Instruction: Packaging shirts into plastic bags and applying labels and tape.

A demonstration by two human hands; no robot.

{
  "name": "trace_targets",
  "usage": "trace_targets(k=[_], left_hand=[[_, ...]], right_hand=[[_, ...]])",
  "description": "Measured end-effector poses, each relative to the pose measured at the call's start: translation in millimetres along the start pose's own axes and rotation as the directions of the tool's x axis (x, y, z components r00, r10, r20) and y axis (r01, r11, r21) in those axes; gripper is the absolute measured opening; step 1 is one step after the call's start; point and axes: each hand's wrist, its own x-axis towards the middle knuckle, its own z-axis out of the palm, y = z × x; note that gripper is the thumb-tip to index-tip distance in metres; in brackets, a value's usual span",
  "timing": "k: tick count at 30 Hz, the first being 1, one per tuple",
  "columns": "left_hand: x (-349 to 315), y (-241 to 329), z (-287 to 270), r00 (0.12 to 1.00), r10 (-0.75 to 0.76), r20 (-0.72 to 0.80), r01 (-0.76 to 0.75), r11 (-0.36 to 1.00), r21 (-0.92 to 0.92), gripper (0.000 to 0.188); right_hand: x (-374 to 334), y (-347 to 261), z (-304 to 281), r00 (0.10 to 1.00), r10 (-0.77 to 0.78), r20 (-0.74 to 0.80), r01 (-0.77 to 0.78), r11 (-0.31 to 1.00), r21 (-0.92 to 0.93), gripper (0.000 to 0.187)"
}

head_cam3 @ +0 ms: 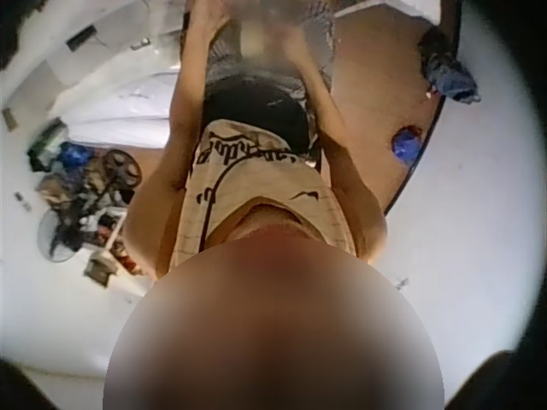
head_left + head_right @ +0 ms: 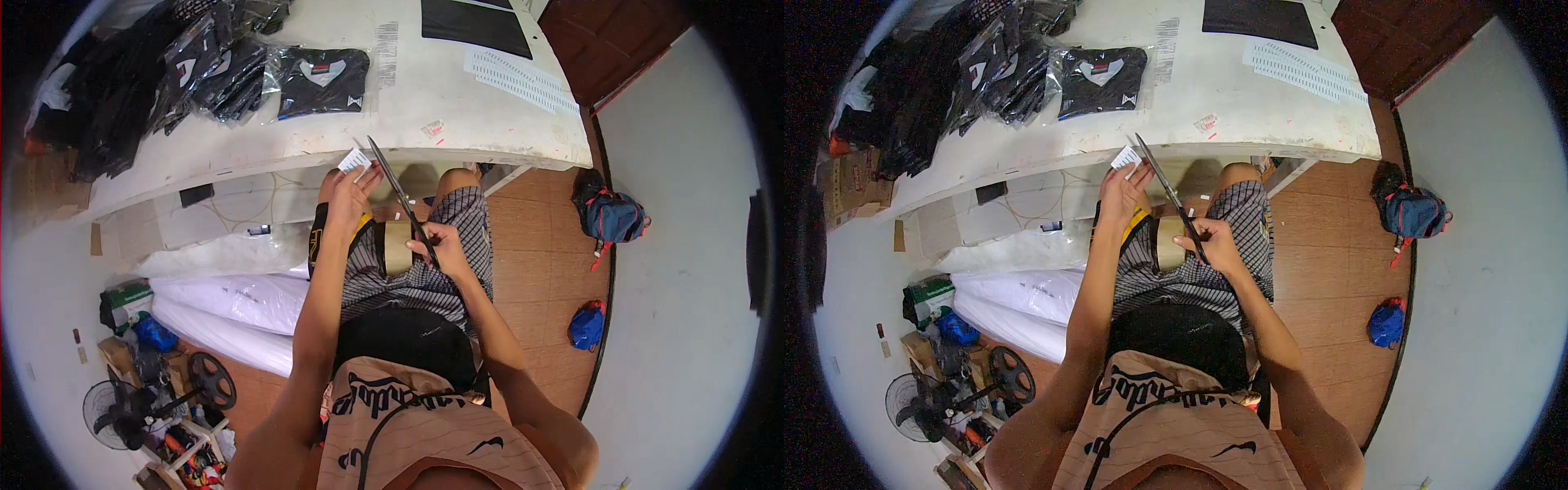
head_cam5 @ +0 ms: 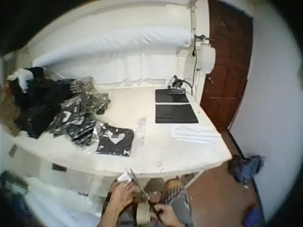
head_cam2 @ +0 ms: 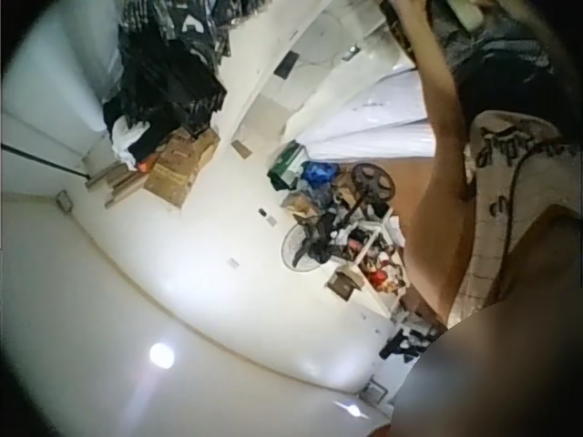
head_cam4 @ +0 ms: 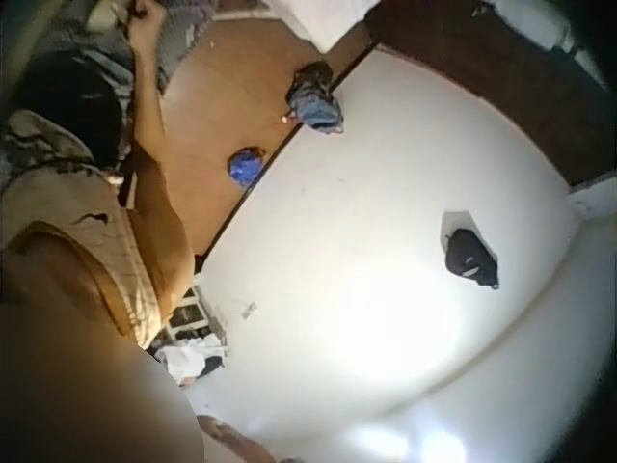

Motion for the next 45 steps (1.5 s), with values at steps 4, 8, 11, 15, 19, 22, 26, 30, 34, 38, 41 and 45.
trace_targets(k=[4, 8, 11, 15, 19, 22, 26, 30, 34, 38, 41, 45], left_hand=[[2.5, 2.7, -4.1, 0.999, 0.018, 0.034, -0.019, 0.999, 0.041, 0.018], [-2.0, 11.6, 4.7, 0.995, 0.087, 0.052, -0.092, 0.989, 0.113, 0.022], [-2.5, 17.8, 9.8, 0.988, 0.149, 0.025, -0.15, 0.946, 0.288, 0.021], [-6.6, 20.3, 14.6, 0.988, 0.151, 0.012, -0.143, 0.904, 0.404, 0.019], [-6.4, 18.6, 14.3, 0.989, 0.146, 0.038, -0.148, 0.89, 0.431, 0.019], [-6.4, 18.2, 14.6, 0.989, 0.141, 0.048, -0.147, 0.871, 0.468, 0.019], [-6.7, 16.8, 15.6, 0.984, 0.162, 0.075, -0.177, 0.841, 0.512, 0.019], [-6.6, 16.0, 16.4, 0.982, 0.171, 0.08, -0.186, 0.812, 0.553, 0.019], [-5.5, 15.7, 15.3, 0.984, 0.164, 0.071, -0.175, 0.808, 0.562, 0.019], [-4.9, 14.4, 13.3, 0.986, 0.148, 0.075, -0.164, 0.815, 0.556, 0.019], [-4.4, 14.1, 13.5, 0.983, 0.163, 0.089, -0.185, 0.808, 0.56, 0.019], [-5.2, 14.3, 13.8, 0.985, 0.152, 0.077, -0.169, 0.814, 0.556, 0.019]], right_hand=[[-0.7, -4.8, 1.7, 1.0, 0.005, 0.01, -0.005, 0.999, 0.034, 0.029], [0.1, -0.5, -2.6, 0.999, -0.022, 0.046, 0.02, 0.998, 0.055, 0.027], [2.0, 5.9, -4.2, 0.994, -0.069, 0.082, 0.068, 0.998, 0.017, 0.026], [2.0, 6.9, -4.5, 0.99, -0.089, 0.11, 0.087, 0.996, 0.02, 0.026], [2.1, 4.6, -3.4, 0.991, -0.065, 0.112, 0.063, 0.998, 0.025, 0.026], [2.3, 6.3, -3.8, 0.991, -0.055, 0.123, 0.051, 0.998, 0.032, 0.025], [1.7, 4.3, -2.6, 0.994, -0.052, 0.099, 0.05, 0.998, 0.027, 0.024], [1.9, 4.3, -3.9, 0.994, -0.03, 0.108, 0.026, 0.999, 0.037, 0.024], [2.2, 1.8, -2.4, 0.994, -0.031, 0.107, 0.028, 0.999, 0.026, 0.025], [1.7, 2.1, -3.3, 0.993, -0.039, 0.112, 0.035, 0.999, 0.039, 0.025], [2.9, 6.9, -3.3, 0.994, -0.037, 0.106, 0.032, 0.998, 0.048, 0.026], [2.3, 5.9, -2.9, 0.995, -0.042, 0.093, 0.039, 0.999, 0.035, 0.026]])
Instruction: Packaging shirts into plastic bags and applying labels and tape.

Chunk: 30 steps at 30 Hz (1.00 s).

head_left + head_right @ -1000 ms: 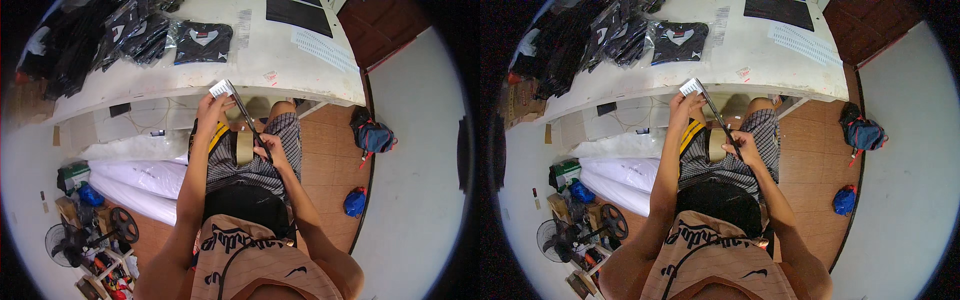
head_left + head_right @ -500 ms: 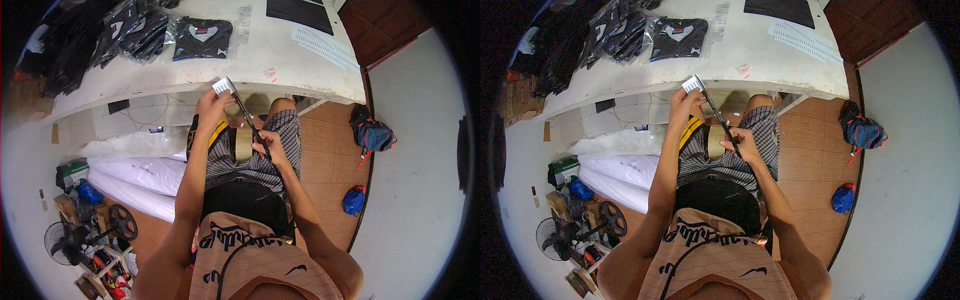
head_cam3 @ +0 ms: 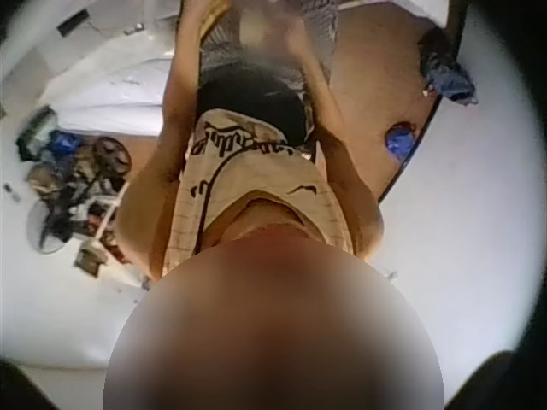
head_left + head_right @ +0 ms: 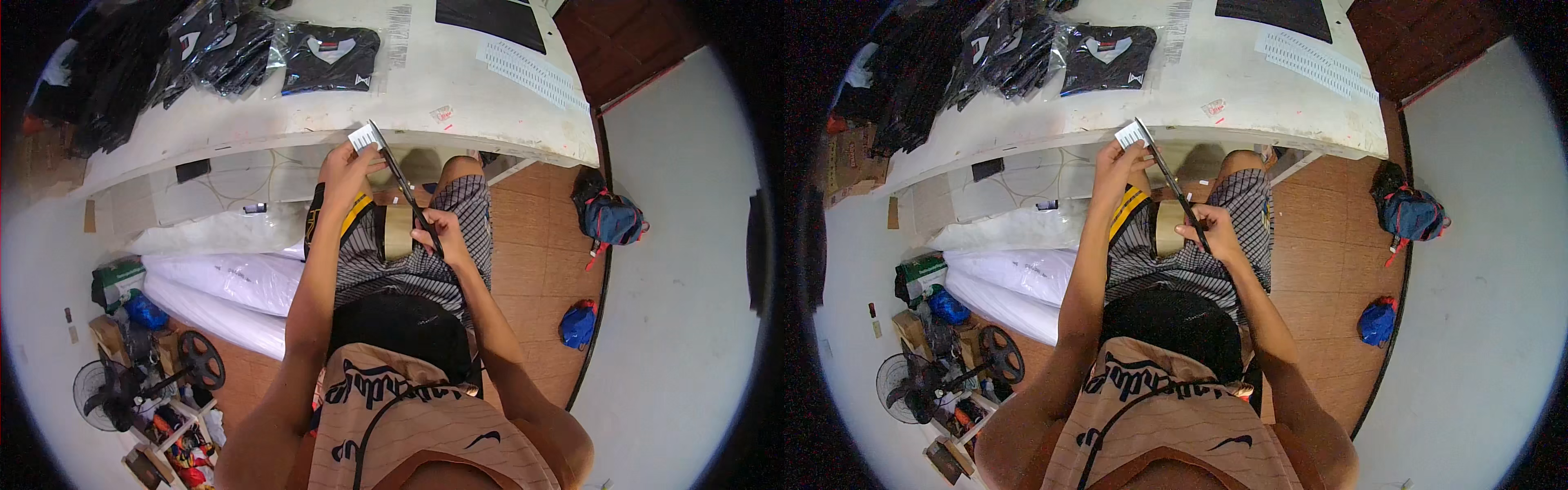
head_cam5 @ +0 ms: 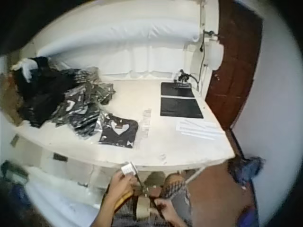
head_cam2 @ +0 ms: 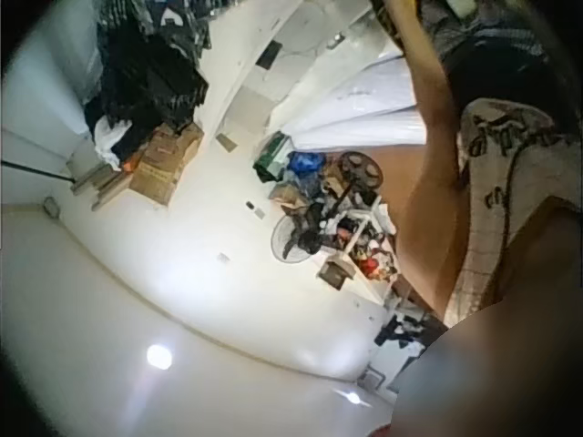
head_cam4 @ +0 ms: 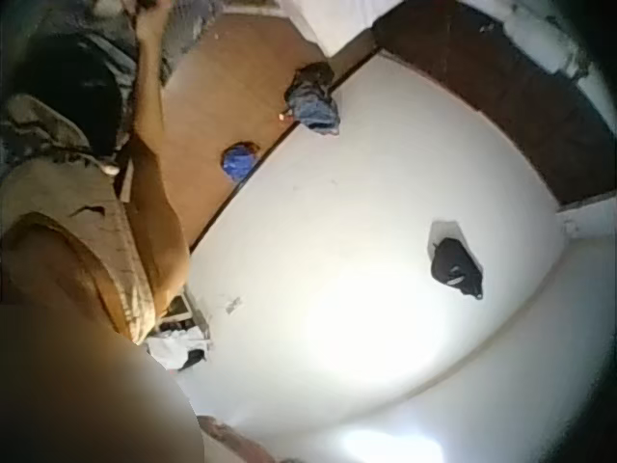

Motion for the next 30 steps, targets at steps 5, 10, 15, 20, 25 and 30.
trace_targets(k=[5, 10, 15, 20, 25, 30], left_hand=[[-0.9, 1.9, 1.2, 1.0, -0.002, 0.027, 0.002, 1.0, -0.012, 0.02], [-0.7, 0.1, 1.3, 1.0, -0.01, 0.022, 0.009, 1.0, 0.017, 0.02], [-1.1, -0.2, 1.2, 0.999, -0.012, 0.036, 0.013, 1.0, -0.013, 0.02], [-0.8, 0.2, 1.3, 0.999, -0.013, 0.03, 0.013, 1.0, 0.002, 0.02], [0.0, -2.5, -0.4, 0.999, -0.004, 0.035, 0.004, 1.0, 0.003, 0.02], [-0.2, -3.3, -0.9, 0.999, 0.008, 0.039, -0.007, 1.0, -0.012, 0.019]], right_hand=[[0.1, -3.1, 0.1, 1.0, 0.016, -0.012, -0.016, 1.0, -0.001, 0.025], [-0.1, -3.7, 0.2, 1.0, 0.023, -0.01, -0.023, 1.0, 0.012, 0.025], [0.1, -3.3, 0.7, 1.0, 0.019, -0.019, -0.018, 1.0, 0.008, 0.025], [-0.2, -4.5, 0.7, 1.0, 0.02, -0.02, -0.02, 1.0, -0.004, 0.025], [0.1, -4.0, 1.1, 1.0, 0.002, -0.024, -0.002, 1.0, -0.008, 0.026], [0.1, -5.9, 2.0, 0.999, 0.013, -0.033, -0.014, 0.999, -0.042, 0.027]])
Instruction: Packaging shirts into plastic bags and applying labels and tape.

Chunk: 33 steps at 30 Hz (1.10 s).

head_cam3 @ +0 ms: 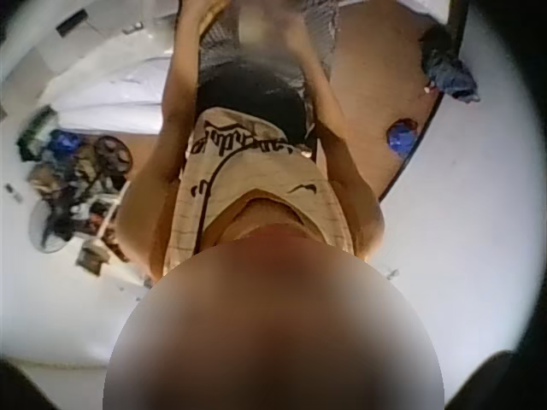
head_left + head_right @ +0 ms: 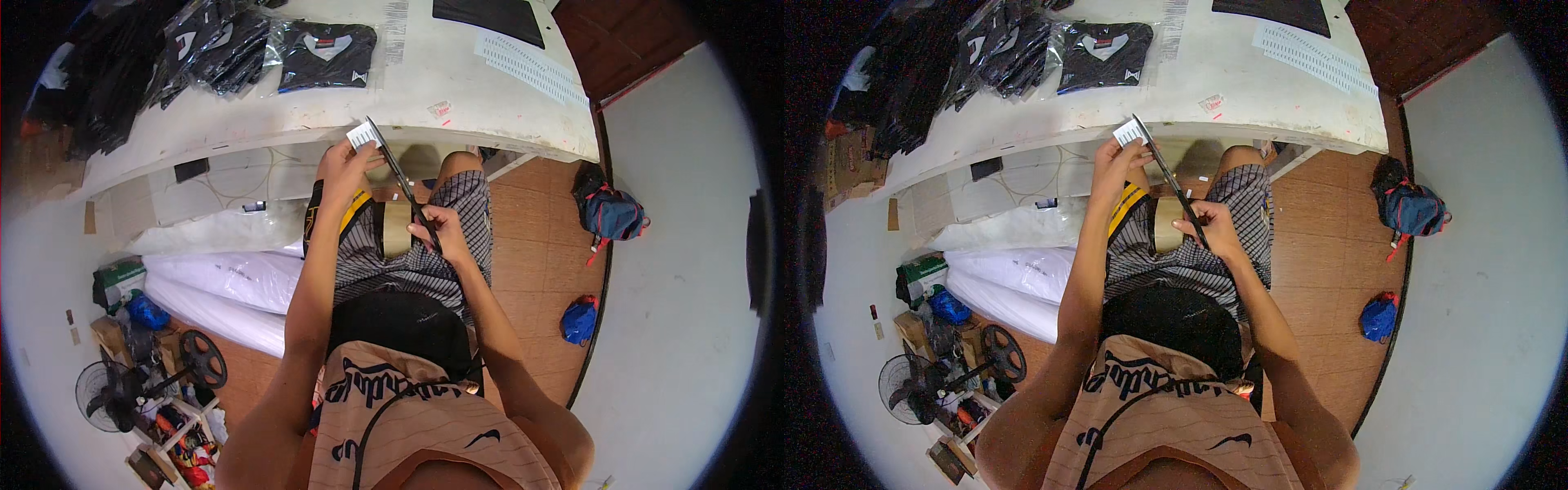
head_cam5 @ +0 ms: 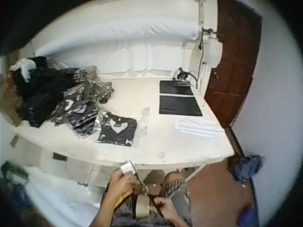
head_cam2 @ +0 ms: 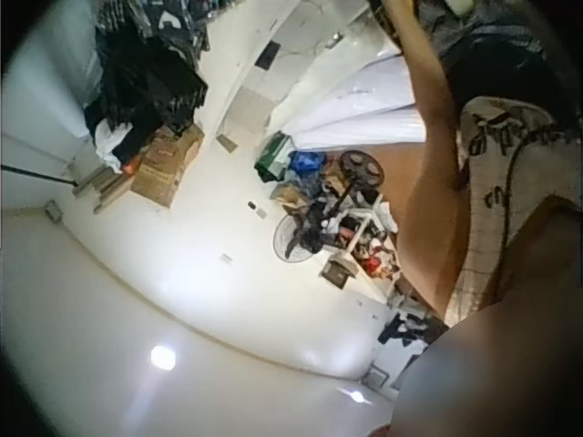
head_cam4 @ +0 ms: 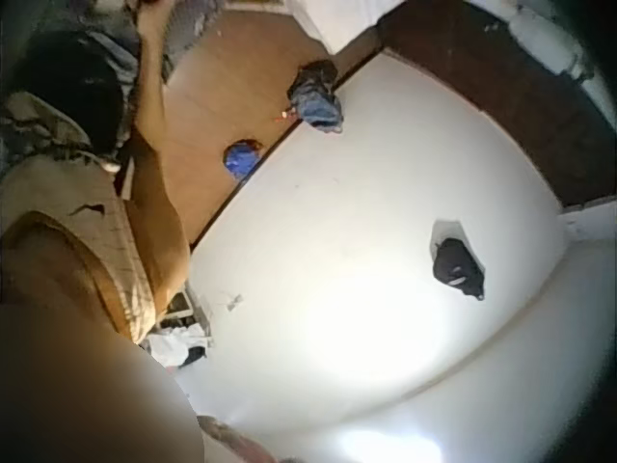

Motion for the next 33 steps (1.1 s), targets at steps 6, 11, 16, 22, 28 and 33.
trace_targets(k=[6, 11, 16, 22, 28, 33], left_hand=[[-1.1, 1.5, 0.0, 1.0, -0.005, -0.006, 0.005, 1.0, -0.011, 0.018], [-0.7, 0.7, -0.1, 0.999, -0.017, -0.028, 0.017, 1.0, -0.017, 0.019], [-0.3, 1.7, 0.0, 0.998, -0.038, -0.044, 0.037, 0.999, -0.012, 0.02], [-3.1, 5.7, 0.5, 0.999, -0.035, -0.022, 0.034, 0.998, -0.045, 0.021], [-3.9, 6.3, 3.7, 0.998, -0.062, -0.014, 0.059, 0.985, -0.164, 0.023], [-0.5, 3.6, 0.9, 0.998, -0.061, 0.015, 0.062, 0.933, -0.353, 0.028]], right_hand=[[-0.4, -0.2, 0.1, 1.0, 0.025, -0.016, -0.026, 0.999, -0.023, 0.029], [-1.0, -2.8, 0.5, 0.999, 0.045, -0.006, -0.045, 0.999, -0.007, 0.028], [-0.6, -3.6, 1.4, 0.999, 0.035, -0.021, -0.036, 0.999, -0.016, 0.03], [0.8, -0.7, 1.6, 0.999, 0.026, -0.032, -0.028, 0.999, -0.044, 0.033], [-1.1, -5.5, 2.1, 0.996, 0.077, -0.039, -0.078, 0.996, -0.033, 0.033], [-0.1, -3.7, 1.9, 0.999, 0.037, -0.035, -0.04, 0.995, -0.094, 0.03]])
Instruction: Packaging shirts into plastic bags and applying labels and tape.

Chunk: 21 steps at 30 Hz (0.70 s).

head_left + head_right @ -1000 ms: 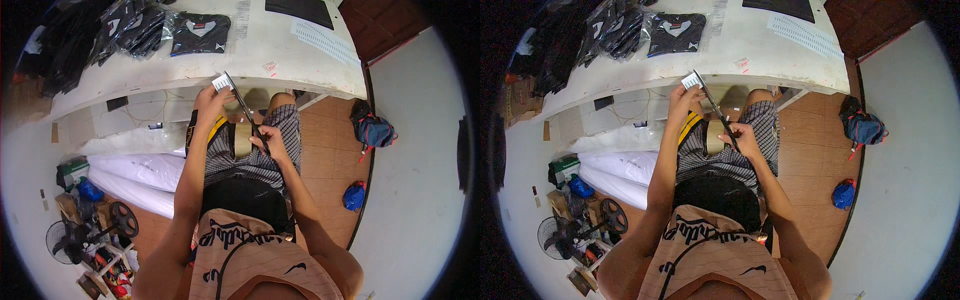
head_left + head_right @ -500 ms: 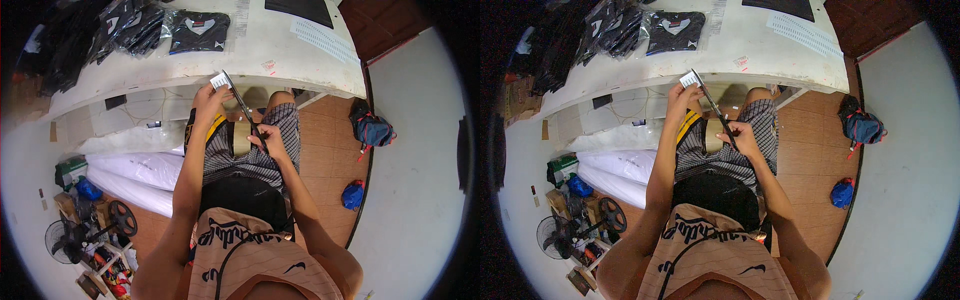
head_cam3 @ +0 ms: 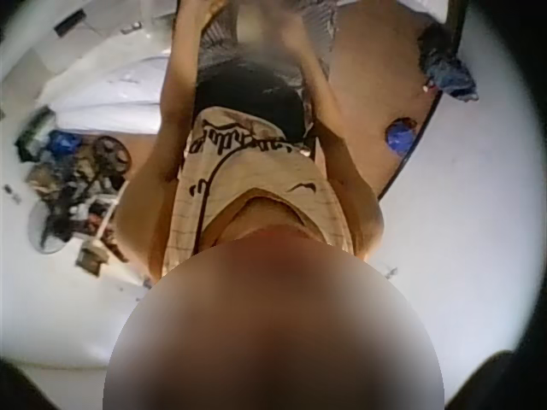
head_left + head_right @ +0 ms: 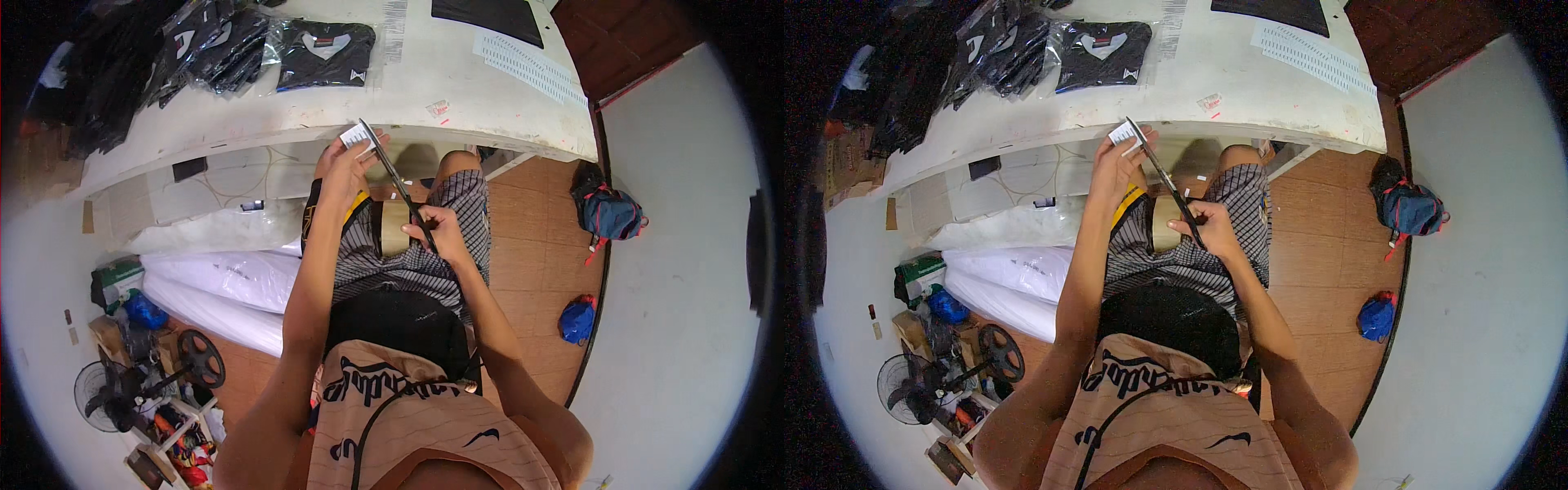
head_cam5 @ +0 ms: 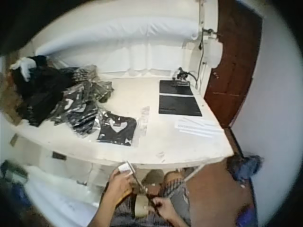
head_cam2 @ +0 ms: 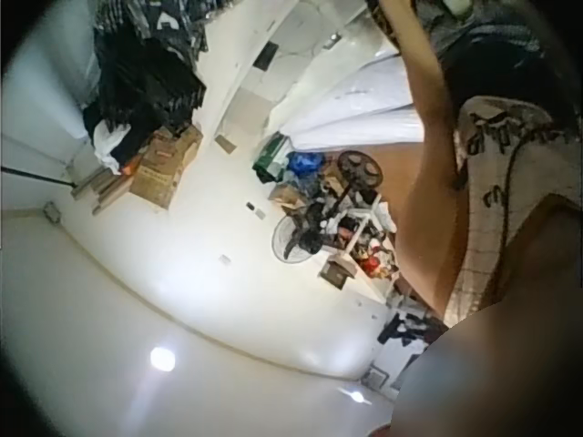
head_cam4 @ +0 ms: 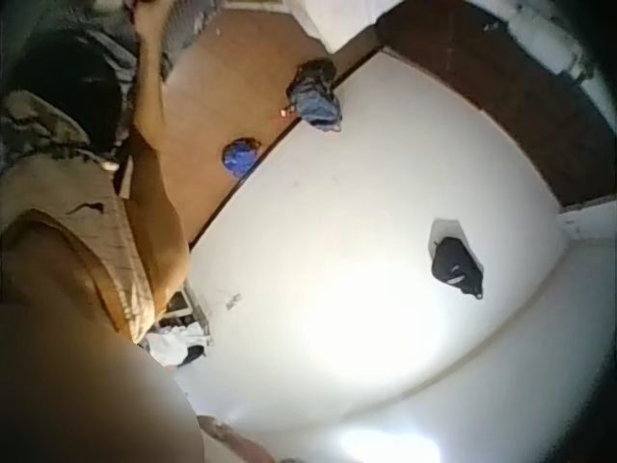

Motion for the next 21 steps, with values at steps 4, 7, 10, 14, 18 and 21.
trace_targets(k=[4, 7, 10, 14, 18, 21], left_hand=[[0.2, 3.6, 4.7, 0.999, -0.033, -0.017, 0.029, 0.98, -0.195, 0.031], [0.3, 4.0, 5.1, 0.999, -0.034, -0.017, 0.029, 0.972, -0.232, 0.032], [0.5, 4.1, 3.9, 0.999, -0.039, -0.006, 0.037, 0.967, -0.25, 0.033], [0.9, 3.0, 2.4, 0.999, -0.037, 0.003, 0.037, 0.962, -0.27, 0.035], [1.2, 2.4, 1.4, 0.999, -0.037, 0.004, 0.037, 0.953, -0.3, 0.038], [2.6, -0.1, -5.8, 0.998, -0.054, 0.02, 0.058, 0.93, -0.364, 0.04]], right_hand=[[-1.2, -2.6, 0.3, 0.998, 0.056, 0.001, -0.056, 0.998, 0.017, 0.029], [-0.8, -0.6, 0.1, 0.999, 0.051, -0.002, -0.051, 0.999, 0.011, 0.029], [0.4, 4.5, -0.1, 1.0, 0.022, -0.009, -0.022, 1.0, -0.014, 0.03], [0.4, 7.8, -0.8, 0.999, 0.047, -0.01, -0.047, 0.999, -0.023, 0.032], [0.0, 4.8, -1.1, 0.999, 0.036, -0.011, -0.036, 0.999, -0.027, 0.032], [-0.8, -0.7, -0.4, 1.0, 0.02, 0.001, -0.02, 1.0, -0.008, 0.031]])
